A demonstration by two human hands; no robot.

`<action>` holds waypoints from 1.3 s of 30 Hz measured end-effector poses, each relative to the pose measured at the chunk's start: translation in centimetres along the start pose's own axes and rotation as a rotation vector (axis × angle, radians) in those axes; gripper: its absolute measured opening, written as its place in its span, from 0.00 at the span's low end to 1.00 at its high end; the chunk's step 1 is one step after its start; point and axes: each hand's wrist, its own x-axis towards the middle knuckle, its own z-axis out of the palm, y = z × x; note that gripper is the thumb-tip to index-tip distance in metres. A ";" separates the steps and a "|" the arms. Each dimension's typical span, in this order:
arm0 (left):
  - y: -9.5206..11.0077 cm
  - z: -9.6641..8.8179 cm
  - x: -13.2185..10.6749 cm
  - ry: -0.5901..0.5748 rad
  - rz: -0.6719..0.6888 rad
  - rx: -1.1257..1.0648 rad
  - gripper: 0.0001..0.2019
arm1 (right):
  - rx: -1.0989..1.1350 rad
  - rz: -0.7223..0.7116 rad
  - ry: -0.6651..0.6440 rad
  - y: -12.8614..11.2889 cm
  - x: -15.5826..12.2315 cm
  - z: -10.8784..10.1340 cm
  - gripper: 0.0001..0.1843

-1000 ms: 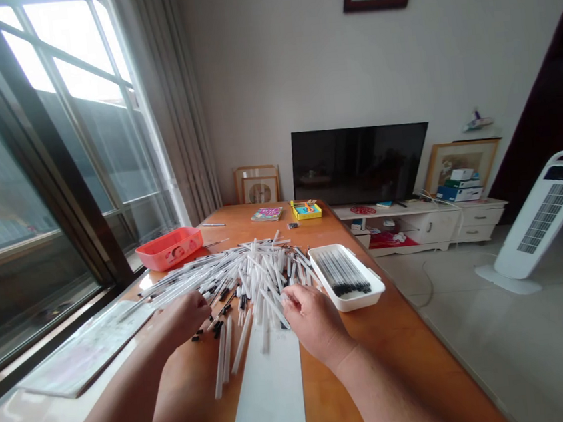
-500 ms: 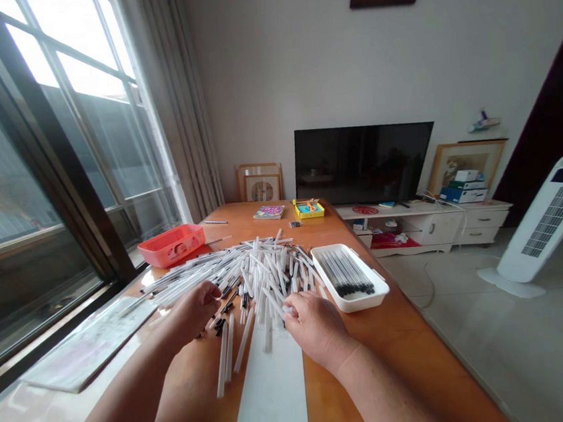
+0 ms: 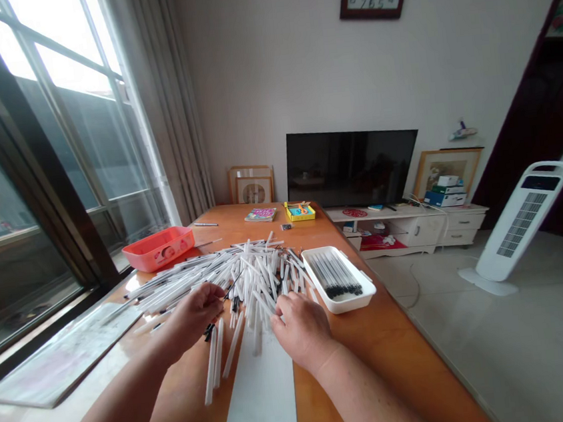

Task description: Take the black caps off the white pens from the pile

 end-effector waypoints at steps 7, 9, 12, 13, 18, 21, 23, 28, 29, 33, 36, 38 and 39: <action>0.5 -0.2 -0.3 -0.022 0.010 -0.258 0.09 | -0.069 0.055 -0.080 -0.5 -0.2 0.6 0.06; 1.0 -0.6 -0.4 -0.017 -0.020 -0.326 0.09 | -0.066 0.083 -0.085 -0.3 0.0 0.8 0.05; 1.5 -1.3 -0.5 0.030 -0.065 -0.425 0.09 | -0.002 0.125 -0.066 0.2 0.3 0.9 0.06; 1.5 -1.5 -0.5 0.053 -0.078 -0.458 0.09 | 0.042 0.142 -0.057 0.4 0.3 0.8 0.06; 0.1 -2.4 0.5 0.109 -0.080 -0.708 0.11 | 0.508 0.236 -0.048 1.3 0.3 0.0 0.07; -0.9 -2.8 1.0 0.135 -0.071 -0.854 0.10 | 0.910 0.340 -0.090 1.4 0.4 -0.6 0.05; -1.1 -3.2 1.2 0.151 -0.082 -0.926 0.10 | 1.142 0.420 -0.080 1.4 0.5 -0.9 0.05; -0.5 -3.9 0.9 0.114 -0.090 -1.002 0.08 | 1.496 0.545 0.073 1.8 1.0 -1.7 0.07; -0.3 -4.0 0.8 0.098 -0.086 -1.013 0.07 | 1.532 0.558 0.095 1.9 1.1 -1.8 0.07; 0.0 -4.3 0.5 0.030 -0.068 -1.043 0.06 | 1.595 0.571 0.141 2.2 1.3 -2.2 0.07; 0.0 -4.3 0.3 -0.002 -0.052 -1.048 0.05 | 1.610 0.568 0.144 2.2 1.3 -2.3 0.07; 0.0 -4.3 0.3 -0.016 -0.045 -1.042 0.05 | 1.615 0.564 0.144 2.2 1.2 -2.3 0.07; -0.1 -4.3 0.3 -0.021 -0.043 -1.039 0.05 | 1.616 0.558 0.144 2.2 1.2 -2.3 0.07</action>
